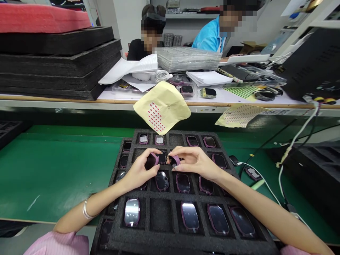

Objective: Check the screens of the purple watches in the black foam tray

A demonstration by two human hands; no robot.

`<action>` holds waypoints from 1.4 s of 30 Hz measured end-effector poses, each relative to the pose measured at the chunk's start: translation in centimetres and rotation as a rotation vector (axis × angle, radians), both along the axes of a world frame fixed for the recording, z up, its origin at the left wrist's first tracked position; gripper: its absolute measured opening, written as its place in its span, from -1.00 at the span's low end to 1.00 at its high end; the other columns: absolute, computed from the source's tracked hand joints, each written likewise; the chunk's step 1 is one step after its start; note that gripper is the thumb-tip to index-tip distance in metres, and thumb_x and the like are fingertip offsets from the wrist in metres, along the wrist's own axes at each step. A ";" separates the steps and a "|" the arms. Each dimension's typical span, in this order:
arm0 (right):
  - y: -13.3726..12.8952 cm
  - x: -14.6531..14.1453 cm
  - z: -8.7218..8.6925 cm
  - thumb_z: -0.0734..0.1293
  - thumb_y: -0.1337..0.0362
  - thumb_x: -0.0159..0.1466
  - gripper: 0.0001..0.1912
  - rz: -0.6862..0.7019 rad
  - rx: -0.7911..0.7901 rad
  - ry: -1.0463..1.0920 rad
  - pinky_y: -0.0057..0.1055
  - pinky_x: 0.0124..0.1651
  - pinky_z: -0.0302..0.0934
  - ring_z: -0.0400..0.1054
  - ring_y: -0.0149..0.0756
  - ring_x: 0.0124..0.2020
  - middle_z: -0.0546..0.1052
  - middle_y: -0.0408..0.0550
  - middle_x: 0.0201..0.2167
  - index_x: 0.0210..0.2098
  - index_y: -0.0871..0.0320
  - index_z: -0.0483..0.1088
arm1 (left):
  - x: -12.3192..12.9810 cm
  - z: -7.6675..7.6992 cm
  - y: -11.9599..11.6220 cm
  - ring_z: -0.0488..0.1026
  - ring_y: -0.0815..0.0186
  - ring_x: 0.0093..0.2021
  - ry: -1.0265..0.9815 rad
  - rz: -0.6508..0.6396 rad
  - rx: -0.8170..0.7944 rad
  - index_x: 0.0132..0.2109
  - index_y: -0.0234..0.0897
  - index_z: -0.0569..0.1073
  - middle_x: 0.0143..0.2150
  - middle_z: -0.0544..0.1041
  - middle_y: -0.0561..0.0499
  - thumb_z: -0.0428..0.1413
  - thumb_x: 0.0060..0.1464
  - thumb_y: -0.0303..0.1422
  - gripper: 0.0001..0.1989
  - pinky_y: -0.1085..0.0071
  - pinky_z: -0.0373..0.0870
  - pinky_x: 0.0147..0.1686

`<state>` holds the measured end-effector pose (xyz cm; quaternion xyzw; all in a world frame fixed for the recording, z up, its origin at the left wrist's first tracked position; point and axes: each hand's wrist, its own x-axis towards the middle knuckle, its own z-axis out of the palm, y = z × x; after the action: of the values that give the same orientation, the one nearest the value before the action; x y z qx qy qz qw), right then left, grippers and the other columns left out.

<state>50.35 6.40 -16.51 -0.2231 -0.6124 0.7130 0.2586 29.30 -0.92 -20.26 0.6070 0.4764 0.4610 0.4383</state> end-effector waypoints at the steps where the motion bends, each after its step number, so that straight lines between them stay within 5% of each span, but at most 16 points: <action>1: 0.0 0.0 -0.1 0.52 0.38 0.03 -0.62 -0.016 -0.012 0.006 -0.32 -0.14 0.41 0.42 -0.23 -0.15 0.51 0.01 -0.23 -0.14 0.20 0.52 | 0.0 0.0 0.0 0.37 0.32 -0.25 -0.006 0.012 -0.008 0.02 -0.26 0.33 -0.22 0.42 0.03 0.08 0.05 -0.47 -0.65 0.42 0.31 -0.19; 15: 0.1 0.1 -0.1 0.54 0.40 -0.01 -0.60 -0.050 -0.084 -0.016 -0.25 -0.10 0.44 0.48 -0.16 -0.15 0.59 0.05 -0.22 -0.15 0.19 0.53 | 0.0 0.0 -0.2 0.38 0.32 -0.14 0.063 0.021 0.077 -0.03 -0.24 0.36 -0.13 0.44 0.01 0.08 0.02 -0.53 -0.67 0.45 0.28 -0.09; 42: 0.2 0.0 -0.1 0.54 0.35 0.01 -0.62 -0.088 -0.112 -0.002 -0.25 -0.20 0.44 0.44 -0.17 -0.17 0.55 0.03 -0.28 -0.16 0.22 0.50 | 0.2 0.2 0.4 0.36 0.39 -0.35 0.012 0.076 0.040 -0.04 -0.24 0.33 -0.28 0.38 0.06 0.09 0.04 -0.46 -0.70 0.48 0.30 -0.33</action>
<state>50.35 6.64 -16.57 -0.2645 -0.5614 0.7339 0.2762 29.53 -0.56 -20.05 0.5999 0.4925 0.4828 0.4054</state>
